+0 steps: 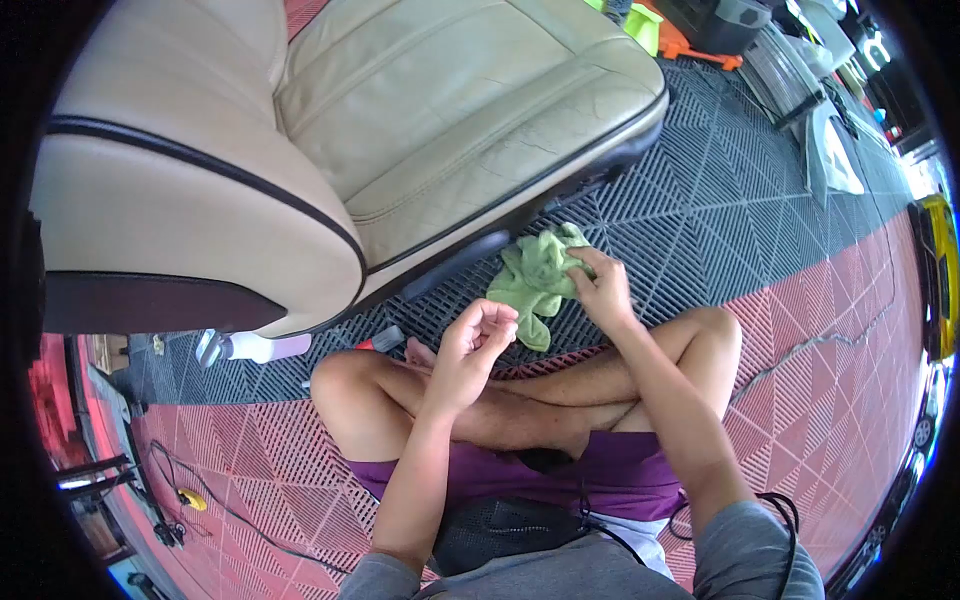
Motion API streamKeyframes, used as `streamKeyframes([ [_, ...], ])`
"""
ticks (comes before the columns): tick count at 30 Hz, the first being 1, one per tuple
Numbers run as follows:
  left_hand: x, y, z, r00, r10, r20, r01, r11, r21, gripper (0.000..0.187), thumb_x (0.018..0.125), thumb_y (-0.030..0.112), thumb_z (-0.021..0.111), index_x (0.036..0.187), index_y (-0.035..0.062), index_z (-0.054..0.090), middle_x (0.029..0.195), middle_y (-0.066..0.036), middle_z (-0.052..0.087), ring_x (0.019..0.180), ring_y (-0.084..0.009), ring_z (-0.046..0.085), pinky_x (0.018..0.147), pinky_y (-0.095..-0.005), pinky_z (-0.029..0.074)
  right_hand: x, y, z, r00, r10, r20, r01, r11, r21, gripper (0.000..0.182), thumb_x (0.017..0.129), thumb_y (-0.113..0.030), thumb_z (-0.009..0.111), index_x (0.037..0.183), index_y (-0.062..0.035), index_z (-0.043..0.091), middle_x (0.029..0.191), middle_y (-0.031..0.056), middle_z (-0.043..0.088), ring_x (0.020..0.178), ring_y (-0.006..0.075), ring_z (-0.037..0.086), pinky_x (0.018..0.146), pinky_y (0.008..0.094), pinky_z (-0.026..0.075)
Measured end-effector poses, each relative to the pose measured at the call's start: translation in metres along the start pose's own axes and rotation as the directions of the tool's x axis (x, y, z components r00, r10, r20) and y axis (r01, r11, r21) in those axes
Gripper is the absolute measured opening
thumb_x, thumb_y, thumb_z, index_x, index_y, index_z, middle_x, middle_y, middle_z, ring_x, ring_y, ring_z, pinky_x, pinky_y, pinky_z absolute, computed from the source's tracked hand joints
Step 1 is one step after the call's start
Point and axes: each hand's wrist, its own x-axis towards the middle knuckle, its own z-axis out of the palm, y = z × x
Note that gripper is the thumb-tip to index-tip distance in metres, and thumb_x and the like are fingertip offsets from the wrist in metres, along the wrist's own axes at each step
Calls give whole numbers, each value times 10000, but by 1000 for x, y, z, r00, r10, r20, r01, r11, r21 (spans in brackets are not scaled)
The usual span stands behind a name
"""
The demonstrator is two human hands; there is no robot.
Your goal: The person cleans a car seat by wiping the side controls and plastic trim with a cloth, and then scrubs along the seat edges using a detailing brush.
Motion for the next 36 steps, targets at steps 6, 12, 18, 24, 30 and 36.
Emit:
streamKeyframes([
  [6, 3, 4, 0, 993, -21, 117, 30, 997, -76, 174, 961, 143, 622, 1082, 19, 638, 863, -33, 660, 787, -79, 594, 738, -240, 481, -14, -20, 74, 935, 354, 15, -293, 748, 595, 268, 930, 24, 602, 1191, -5, 657, 961, 55, 714, 803, 75, 622, 705, 241, 521],
  [12, -4, 11, -6, 994, -14, 108, 16, 1000, -19, 143, 969, 84, 598, 1097, 23, 618, 837, 22, 582, 817, -46, 562, 767, -215, 463, -12, -60, 124, 867, 485, 115, -362, 454, 814, 184, 997, -23, 522, 1130, -20, 648, 995, -12, 668, 811, 62, 581, 707, 230, 489],
  [18, -3, 22, 0, 991, -21, 132, 23, 1000, -16, 172, 957, 91, 598, 1108, 12, 623, 860, 9, 601, 825, -51, 566, 764, -219, 462, -36, -74, 150, 965, 231, 128, -263, 790, 553, 213, 944, 17, 542, 1125, -28, 644, 1019, 33, 659, 893, 129, 588, 789, 286, 470],
  [24, -1, 19, 1, 988, 1, 157, -6, 1000, 29, 172, 942, 118, 627, 1091, 33, 628, 875, -50, 603, 818, -122, 575, 758, -278, 476, -14, -58, 130, 978, 42, 204, -74, 985, 153, 254, 891, 56, 566, 1116, -35, 642, 1049, 87, 655, 968, 191, 597, 849, 334, 458],
  [30, 6, 16, 7, 982, 75, 172, -84, 995, 45, 199, 953, 153, 617, 1103, 21, 613, 890, -64, 643, 819, -152, 617, 763, -301, 496, -9, -77, 129, 983, 28, 183, -82, 952, 296, 409, 722, 124, 543, 1071, -64, 642, 1027, 117, 599, 959, 256, 565, 834, 412, 330],
  [36, 8, 16, 6, 966, -13, 258, -26, 989, 147, 221, 955, 166, 620, 1121, 20, 614, 927, -66, 667, 871, -144, 622, 790, -307, 501, 14, -70, 70, 874, -317, 369, 411, 886, -213, 305, 744, -53, 636, 1028, -138, 709, 964, 32, 646, 896, 230, 631, 792, 406, 344],
])
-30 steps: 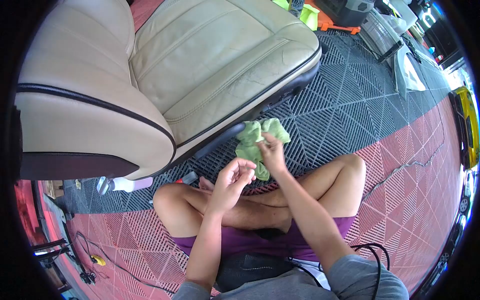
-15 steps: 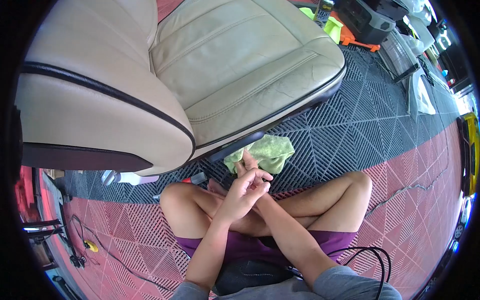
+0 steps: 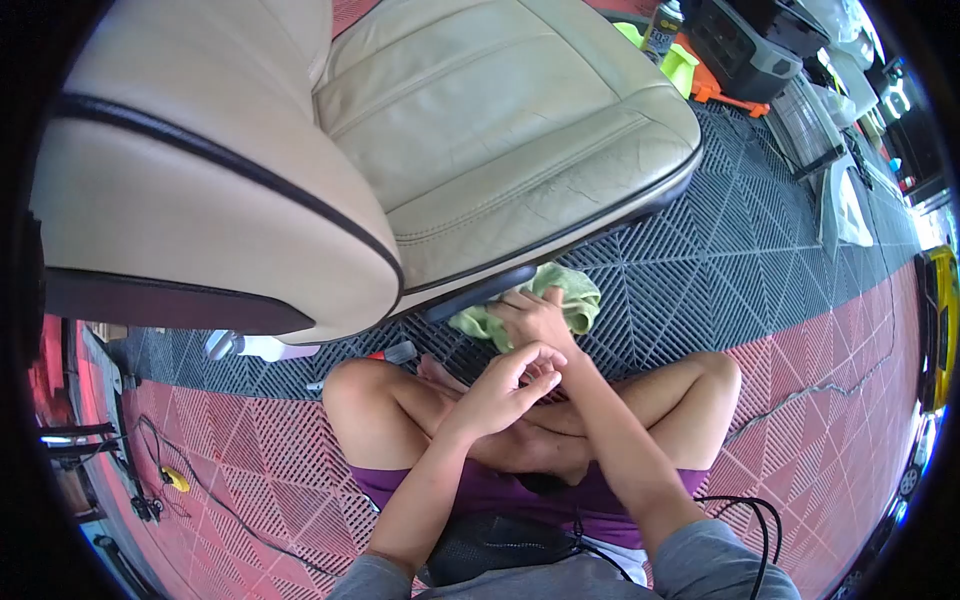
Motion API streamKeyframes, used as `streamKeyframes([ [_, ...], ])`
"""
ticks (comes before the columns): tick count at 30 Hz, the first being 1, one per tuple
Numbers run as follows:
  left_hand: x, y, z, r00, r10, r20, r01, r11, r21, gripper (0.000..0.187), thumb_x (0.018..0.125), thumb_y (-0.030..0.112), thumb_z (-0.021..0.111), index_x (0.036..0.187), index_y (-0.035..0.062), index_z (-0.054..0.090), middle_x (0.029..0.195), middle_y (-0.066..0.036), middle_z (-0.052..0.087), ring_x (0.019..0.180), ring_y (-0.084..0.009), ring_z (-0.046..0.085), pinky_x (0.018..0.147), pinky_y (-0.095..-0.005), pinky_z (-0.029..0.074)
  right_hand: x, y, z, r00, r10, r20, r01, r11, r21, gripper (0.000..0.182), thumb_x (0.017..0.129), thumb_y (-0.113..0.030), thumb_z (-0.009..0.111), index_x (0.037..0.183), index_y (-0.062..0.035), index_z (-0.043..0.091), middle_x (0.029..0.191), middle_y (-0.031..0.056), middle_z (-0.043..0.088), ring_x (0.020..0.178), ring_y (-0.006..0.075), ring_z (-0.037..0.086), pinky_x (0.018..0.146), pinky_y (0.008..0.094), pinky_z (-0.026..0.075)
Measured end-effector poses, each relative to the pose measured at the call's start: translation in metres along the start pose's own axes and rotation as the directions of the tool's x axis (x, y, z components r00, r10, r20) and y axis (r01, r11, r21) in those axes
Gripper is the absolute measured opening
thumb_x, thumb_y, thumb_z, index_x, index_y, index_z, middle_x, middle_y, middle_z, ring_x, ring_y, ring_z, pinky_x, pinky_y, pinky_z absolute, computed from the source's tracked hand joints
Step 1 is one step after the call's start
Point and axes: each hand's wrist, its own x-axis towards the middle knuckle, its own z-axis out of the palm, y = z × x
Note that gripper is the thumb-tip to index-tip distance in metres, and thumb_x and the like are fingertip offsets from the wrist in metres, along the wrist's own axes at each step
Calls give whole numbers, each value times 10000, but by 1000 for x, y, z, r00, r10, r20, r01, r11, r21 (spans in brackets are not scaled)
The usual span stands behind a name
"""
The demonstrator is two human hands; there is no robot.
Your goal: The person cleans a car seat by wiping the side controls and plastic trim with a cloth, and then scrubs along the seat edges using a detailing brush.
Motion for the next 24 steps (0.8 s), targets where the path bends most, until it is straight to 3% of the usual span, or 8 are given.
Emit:
streamKeyframes([
  [3, -3, -1, 0, 995, 31, -91, -34, 999, -40, 184, 946, 139, 634, 1079, 12, 624, 902, -50, 669, 796, -111, 602, 732, -288, 492, -15, -9, -35, 999, 46, 24, -44, 995, -88, 341, 733, -97, 657, 1065, -152, 706, 969, 16, 654, 904, 222, 642, 804, 398, 373],
  [7, -10, 0, -10, 911, -103, -398, 45, 987, -154, 105, 935, 101, 642, 963, 0, 645, 764, -36, 637, 706, -81, 564, 647, -242, 458, -2, -49, -83, 986, 169, -5, -168, 983, 77, 299, 773, -2, 622, 1062, -32, 688, 949, 137, 652, 831, 366, 648, 746, 418, 524],
  [12, -36, -15, -27, 913, -211, -350, 306, 920, 246, 344, 905, 327, 649, 966, -10, 683, 870, -200, 720, 857, -370, 706, 796, -457, 540, -1, -73, -95, 971, 182, 157, -210, 960, 186, 291, 791, 58, 575, 1071, 42, 654, 940, 193, 629, 852, 394, 639, 777, 409, 511],
  [15, -36, -4, -22, 909, -264, -323, 368, 873, 321, 403, 911, 357, 660, 988, -38, 680, 822, -192, 707, 786, -263, 693, 804, -395, 513, 8, -94, -107, 984, 61, 167, -62, 998, -1, 335, 756, 50, 599, 1083, 13, 663, 958, 156, 632, 840, 349, 650, 733, 398, 530],
  [17, -33, -18, -17, 931, -220, -292, 226, 974, -13, 397, 928, 311, 643, 1083, -55, 639, 977, -142, 715, 810, -205, 689, 795, -330, 524, 28, -119, -122, 988, -63, 141, 96, 966, -240, 351, 736, 20, 645, 1081, -33, 678, 1000, 110, 648, 843, 305, 665, 683, 398, 550],
  [19, -30, -11, -22, 941, -173, -290, 12, 875, -483, 403, 944, 281, 622, 1161, -57, 602, 1075, -112, 702, 824, -178, 683, 776, -300, 523, 59, -141, -117, 958, -183, 220, 264, 860, -436, 305, 716, -76, 680, 1019, -59, 708, 949, 78, 653, 743, 247, 649, 595, 352, 531],
  [21, -32, 0, -39, 867, -307, -392, 98, 877, -470, 338, 969, 171, 561, 1243, -25, 551, 1095, -89, 669, 916, -168, 642, 779, -301, 517, 77, -162, -104, 906, -154, 394, 372, 737, -565, 274, 716, -95, 680, 982, -42, 718, 939, 99, 655, 728, 257, 643, 588, 347, 516],
  [24, -21, -59, -27, 746, 236, -623, -117, 967, 227, 263, 953, 114, 528, 1179, 28, 629, 1061, -178, 692, 856, -238, 676, 788, -373, 538, 68, -160, -55, 833, -296, 468, 550, 344, -761, 230, 745, -207, 656, 866, -28, 735, 906, 101, 634, 742, 245, 619, 579, 334, 482],
])
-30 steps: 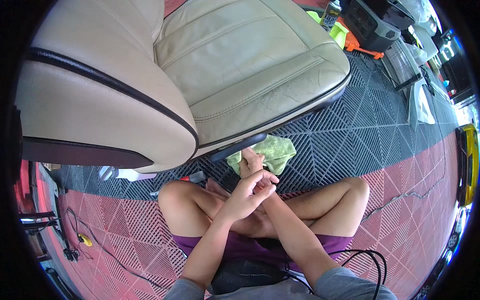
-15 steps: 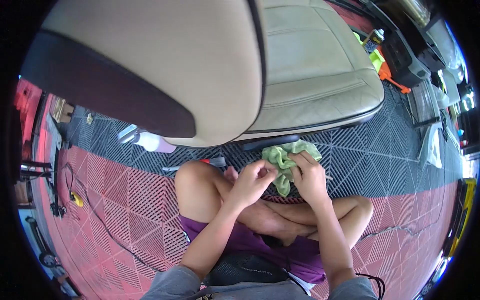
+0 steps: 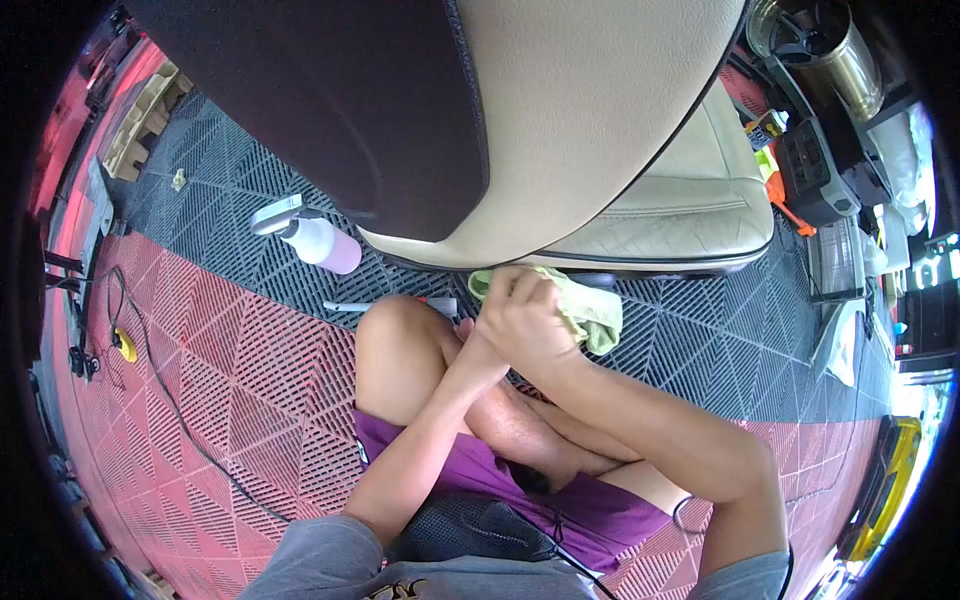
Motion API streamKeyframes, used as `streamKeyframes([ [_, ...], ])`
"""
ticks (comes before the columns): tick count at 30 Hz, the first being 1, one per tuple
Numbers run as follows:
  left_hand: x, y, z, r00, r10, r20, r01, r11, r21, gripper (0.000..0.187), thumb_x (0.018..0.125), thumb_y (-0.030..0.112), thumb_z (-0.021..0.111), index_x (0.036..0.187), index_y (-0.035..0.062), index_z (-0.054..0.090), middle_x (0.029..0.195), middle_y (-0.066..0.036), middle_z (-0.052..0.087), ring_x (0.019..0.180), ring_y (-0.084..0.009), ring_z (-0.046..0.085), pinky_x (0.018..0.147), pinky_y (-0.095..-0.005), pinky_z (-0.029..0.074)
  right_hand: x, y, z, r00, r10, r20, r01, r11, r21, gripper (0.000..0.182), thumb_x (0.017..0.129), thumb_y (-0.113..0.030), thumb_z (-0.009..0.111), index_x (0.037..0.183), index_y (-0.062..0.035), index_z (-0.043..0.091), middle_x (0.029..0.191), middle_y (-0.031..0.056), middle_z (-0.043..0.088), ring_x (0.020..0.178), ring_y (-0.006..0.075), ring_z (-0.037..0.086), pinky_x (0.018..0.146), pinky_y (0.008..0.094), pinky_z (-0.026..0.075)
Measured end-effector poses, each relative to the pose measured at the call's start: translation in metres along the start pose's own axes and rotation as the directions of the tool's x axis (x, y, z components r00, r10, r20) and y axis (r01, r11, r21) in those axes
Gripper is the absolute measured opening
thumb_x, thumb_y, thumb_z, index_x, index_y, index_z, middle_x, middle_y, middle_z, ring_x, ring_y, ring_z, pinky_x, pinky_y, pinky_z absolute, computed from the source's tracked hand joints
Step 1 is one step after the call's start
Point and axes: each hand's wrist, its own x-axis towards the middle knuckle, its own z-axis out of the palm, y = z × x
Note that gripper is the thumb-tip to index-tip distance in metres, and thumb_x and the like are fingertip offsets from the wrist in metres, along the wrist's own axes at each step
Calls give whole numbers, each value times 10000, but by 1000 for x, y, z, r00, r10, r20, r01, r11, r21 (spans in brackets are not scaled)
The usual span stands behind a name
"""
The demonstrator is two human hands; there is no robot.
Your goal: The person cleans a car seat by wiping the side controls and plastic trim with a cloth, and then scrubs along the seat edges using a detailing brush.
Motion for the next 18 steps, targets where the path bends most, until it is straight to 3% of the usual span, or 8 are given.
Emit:
streamKeyframes([
  [2, 2, 5, -7, 997, -74, 15, 74, 997, -14, 251, 944, 102, 532, 1159, 37, 644, 1056, -187, 693, 865, -246, 677, 790, -376, 534, 6, -8, 2, 998, -57, 7, 58, 992, -110, 242, 764, -228, 635, 815, -13, 734, 891, 107, 621, 765, 255, 614, 590, 350, 479],
  [6, 0, 16, -14, 973, -197, 117, 211, 970, -125, 245, 924, 87, 568, 1150, 35, 649, 1017, -180, 701, 874, -250, 679, 781, -362, 526, 6, 19, -14, 977, -204, 62, 196, 974, 117, 222, 744, -208, 668, 827, -13, 734, 897, 98, 598, 811, 257, 615, 619, 365, 502],
  [8, -2, 25, -18, 972, -207, 110, 231, 927, -295, 272, 898, 119, 652, 1145, 8, 633, 952, -153, 711, 859, -245, 678, 763, -342, 523, -3, 29, -27, 988, -99, 116, 83, 987, 140, 206, 726, -186, 685, 855, -31, 723, 926, 82, 594, 831, 259, 630, 663, 374, 540],
  [10, -2, 25, -20, 935, -289, 204, 337, 901, -271, 296, 893, 141, 670, 1147, -2, 622, 928, -144, 710, 856, -240, 677, 756, -334, 521, -15, 47, -33, 961, 33, 275, -60, 994, 90, 209, 722, -161, 691, 893, -43, 706, 952, 64, 599, 834, 252, 646, 691, 378, 568],
  [11, -1, 25, -23, 911, -326, 253, 388, 886, -253, 309, 890, 152, 678, 1147, -7, 616, 916, -140, 710, 855, -238, 677, 753, -330, 519, -25, 62, -23, 975, 33, 221, -79, 976, 203, 172, 764, -139, 697, 892, -23, 696, 897, 81, 573, 837, 262, 656, 654, 411, 561],
  [12, 0, 35, -28, 891, -331, 310, 396, 901, -178, 263, 929, 171, 642, 1107, -23, 634, 970, -111, 724, 821, -166, 671, 738, -327, 523, -35, 70, -17, 974, 116, 195, -184, 908, 377, 160, 756, -73, 675, 906, -22, 690, 915, 103, 592, 844, 280, 664, 687, 419, 565],
  [15, -3, 33, -26, 891, -201, 408, 221, 975, -1, 261, 942, 229, 637, 1021, -19, 665, 837, -123, 711, 757, -208, 669, 701, -350, 514, -71, 73, 14, 954, 237, 183, -280, 485, 828, 275, 734, 67, 578, 978, -12, 676, 980, 161, 645, 920, 347, 663, 787, 423, 555],
  [18, 1, 54, -35, 765, -217, 607, 193, 975, 106, 316, 952, 299, 627, 945, -14, 670, 797, -147, 701, 741, -240, 673, 708, -373, 502, -92, 22, 72, 870, 296, 395, -419, 20, 908, 324, 818, 54, 589, 1132, 29, 661, 1122, 205, 672, 1037, 330, 664, 925, 377, 515],
])
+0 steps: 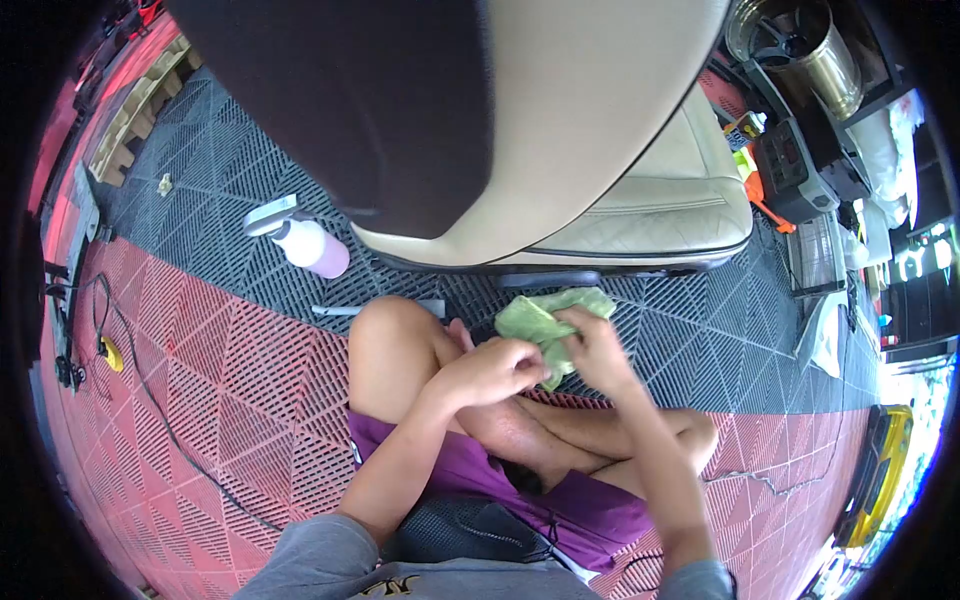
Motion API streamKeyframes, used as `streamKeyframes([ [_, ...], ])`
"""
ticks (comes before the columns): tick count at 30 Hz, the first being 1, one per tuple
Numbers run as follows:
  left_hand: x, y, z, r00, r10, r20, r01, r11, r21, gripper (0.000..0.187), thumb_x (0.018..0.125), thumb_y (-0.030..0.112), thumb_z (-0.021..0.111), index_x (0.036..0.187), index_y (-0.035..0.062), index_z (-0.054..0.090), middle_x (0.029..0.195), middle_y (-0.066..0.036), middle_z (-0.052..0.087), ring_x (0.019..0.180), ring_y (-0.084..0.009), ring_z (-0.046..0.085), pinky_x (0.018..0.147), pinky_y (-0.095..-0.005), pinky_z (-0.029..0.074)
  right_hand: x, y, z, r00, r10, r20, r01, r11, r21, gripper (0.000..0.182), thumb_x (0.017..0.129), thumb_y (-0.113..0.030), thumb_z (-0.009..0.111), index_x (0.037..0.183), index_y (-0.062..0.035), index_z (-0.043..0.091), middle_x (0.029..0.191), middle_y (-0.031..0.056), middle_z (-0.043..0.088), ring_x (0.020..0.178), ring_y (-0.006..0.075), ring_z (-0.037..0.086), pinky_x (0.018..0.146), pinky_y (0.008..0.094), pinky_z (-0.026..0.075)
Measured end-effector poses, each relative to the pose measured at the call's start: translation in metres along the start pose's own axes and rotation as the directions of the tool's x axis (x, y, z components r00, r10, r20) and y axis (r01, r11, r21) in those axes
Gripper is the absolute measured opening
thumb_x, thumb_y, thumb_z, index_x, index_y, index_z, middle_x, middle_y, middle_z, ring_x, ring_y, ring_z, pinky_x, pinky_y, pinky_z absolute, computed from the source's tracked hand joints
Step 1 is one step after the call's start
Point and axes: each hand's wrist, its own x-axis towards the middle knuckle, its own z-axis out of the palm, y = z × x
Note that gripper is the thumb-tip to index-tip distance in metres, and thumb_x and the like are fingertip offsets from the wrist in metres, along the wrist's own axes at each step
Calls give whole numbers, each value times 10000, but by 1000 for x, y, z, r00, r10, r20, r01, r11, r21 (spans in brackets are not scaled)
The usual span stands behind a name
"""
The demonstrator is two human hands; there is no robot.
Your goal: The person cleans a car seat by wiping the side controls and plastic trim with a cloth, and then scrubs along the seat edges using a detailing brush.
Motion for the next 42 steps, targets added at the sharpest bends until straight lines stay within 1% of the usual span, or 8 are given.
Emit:
streamKeyframes([
  [2, -1, -1, 3, 995, 10, 96, -16, 998, 61, 320, 950, 316, 632, 955, -3, 661, 810, -154, 704, 751, -241, 676, 722, -379, 500, 9, 35, 42, 979, 201, -19, -195, 965, 175, 336, 842, 29, 641, 1177, 42, 649, 1166, 193, 674, 1050, 293, 657, 937, 354, 508],
  [7, -1, -12, 7, 980, -70, 185, 59, 996, 62, 294, 953, 293, 632, 1022, 7, 640, 898, -159, 714, 826, -262, 683, 750, -395, 506, 55, 63, 114, 966, 176, -188, -61, 866, 496, 342, 797, 45, 658, 1139, 55, 660, 1070, 171, 714, 932, 213, 670, 820, 317, 515],
  [8, 2, -12, 5, 983, -77, 166, 72, 997, 31, 291, 953, 288, 632, 1034, 9, 636, 913, -158, 715, 834, -265, 682, 754, -397, 507, 56, 55, 108, 949, 144, -280, -27, 924, 382, 327, 782, 78, 636, 1104, 42, 675, 996, 136, 720, 843, 156, 649, 749, 284, 507],
  [12, 7, -20, 10, 991, -28, 128, 22, 999, 46, 291, 954, 277, 632, 1092, 21, 613, 891, -143, 706, 807, -261, 671, 753, -397, 511, 70, 77, 125, 928, 93, -362, 160, 777, 610, 311, 791, 114, 603, 1068, 5, 696, 905, 27, 703, 763, 77, 572, 690, 232, 458],
  [29, 13, -20, 15, 994, -58, 93, 40, 982, 186, 344, 948, 293, 629, 1169, 35, 574, 904, -180, 688, 819, -295, 668, 757, -411, 512, 49, 82, 112, 886, 242, -394, 83, 754, 651, 353, 822, 122, 584, 1163, 59, 654, 1011, 45, 698, 873, 95, 613, 781, 228, 486],
  [31, 13, -21, 16, 994, -50, 96, 34, 986, 163, 346, 950, 294, 628, 1172, 35, 572, 894, -176, 689, 813, -293, 669, 753, -409, 511, 52, 87, 121, 905, 298, -302, 81, 576, 813, 378, 800, 129, 591, 1164, 49, 656, 985, 35, 694, 862, 87, 607, 756, 224, 477],
  [36, 12, -17, 9, 989, -106, 105, 94, 989, 112, 352, 953, 291, 625, 1186, 35, 567, 871, -165, 691, 799, -287, 670, 747, -403, 511, 38, 82, 105, 916, 267, -300, -9, 761, 649, 400, 828, 101, 577, 1221, 55, 632, 1023, 67, 704, 867, 93, 619, 782, 235, 496],
  [42, 17, -24, 17, 995, -69, 73, 57, 985, 162, 358, 949, 292, 630, 1187, 33, 564, 893, -174, 699, 820, -292, 679, 745, -407, 513, 29, 69, 100, 861, 405, -308, 67, 509, 858, 378, 835, 107, 558, 1191, 24, 653, 1043, 62, 707, 889, 119, 641, 800, 263, 519],
])
